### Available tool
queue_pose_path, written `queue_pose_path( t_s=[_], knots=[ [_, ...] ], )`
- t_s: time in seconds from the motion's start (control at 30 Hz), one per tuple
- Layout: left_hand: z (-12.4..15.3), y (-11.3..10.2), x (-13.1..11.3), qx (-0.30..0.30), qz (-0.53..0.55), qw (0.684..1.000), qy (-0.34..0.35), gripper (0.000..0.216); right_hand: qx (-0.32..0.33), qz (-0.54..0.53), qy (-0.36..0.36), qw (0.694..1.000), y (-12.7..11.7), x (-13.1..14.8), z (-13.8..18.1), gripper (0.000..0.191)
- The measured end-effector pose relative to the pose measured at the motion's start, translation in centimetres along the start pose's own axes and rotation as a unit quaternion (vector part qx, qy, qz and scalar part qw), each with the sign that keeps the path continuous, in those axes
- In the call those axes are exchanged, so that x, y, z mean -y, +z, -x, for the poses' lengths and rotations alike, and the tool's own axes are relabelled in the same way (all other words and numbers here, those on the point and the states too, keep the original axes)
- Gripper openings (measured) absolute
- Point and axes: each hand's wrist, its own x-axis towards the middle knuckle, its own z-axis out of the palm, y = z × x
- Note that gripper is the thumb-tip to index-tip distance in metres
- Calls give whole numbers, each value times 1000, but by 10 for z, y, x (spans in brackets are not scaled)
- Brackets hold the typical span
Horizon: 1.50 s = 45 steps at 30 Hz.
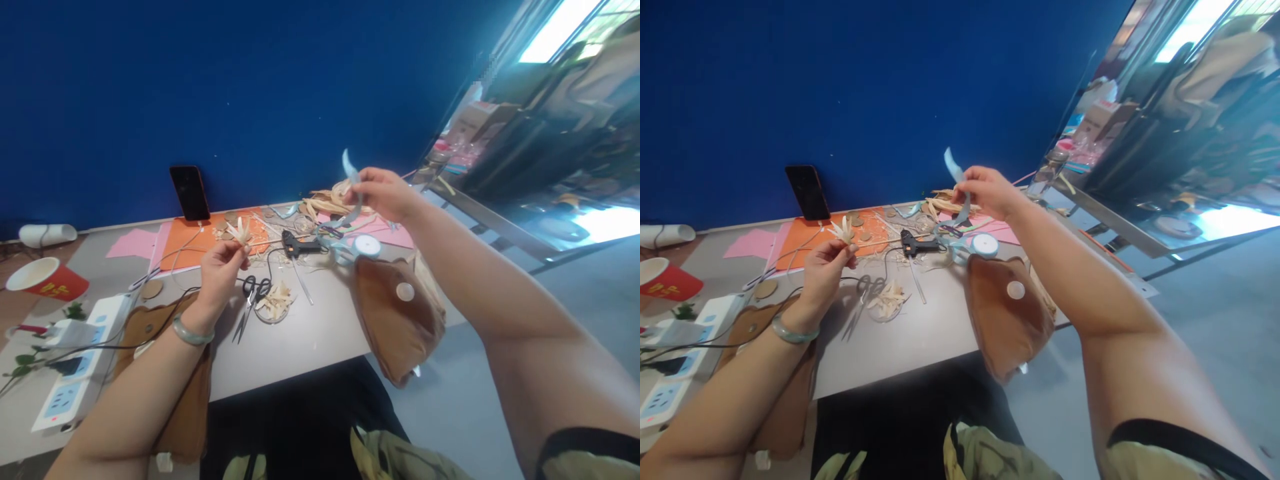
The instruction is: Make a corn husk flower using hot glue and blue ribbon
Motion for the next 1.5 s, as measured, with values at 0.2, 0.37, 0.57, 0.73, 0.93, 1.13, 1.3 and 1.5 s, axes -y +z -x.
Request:
queue_pose_path(
  t_s=[0.2,0.37,0.57,0.73,0.93,1.13,1.3,1.5],
  knots=[
    [1,1,2,-2,-1,1000,2,17,-82,-33,-2,996,7,38,-10,24],
    [1,2,3,-22,27,999,-3,20,-37,108,8,993,58,47,10,11],
    [0,2,-1,-47,66,997,0,20,42,228,-88,969,114,19,13,22],
    [-1,2,-9,-73,76,994,24,17,-10,222,-98,970,139,2,4,24],
    [2,5,-9,-60,104,993,-13,16,23,68,25,997,163,-20,8,23],
    [7,12,-12,-14,114,990,-86,15,25,-67,74,995,171,-39,10,27],
    [9,15,-14,-5,122,985,-121,21,26,-60,68,996,167,-43,9,27],
    [8,12,-13,-20,110,988,-111,18,13,-16,47,999,162,-39,13,24]
  ],
)
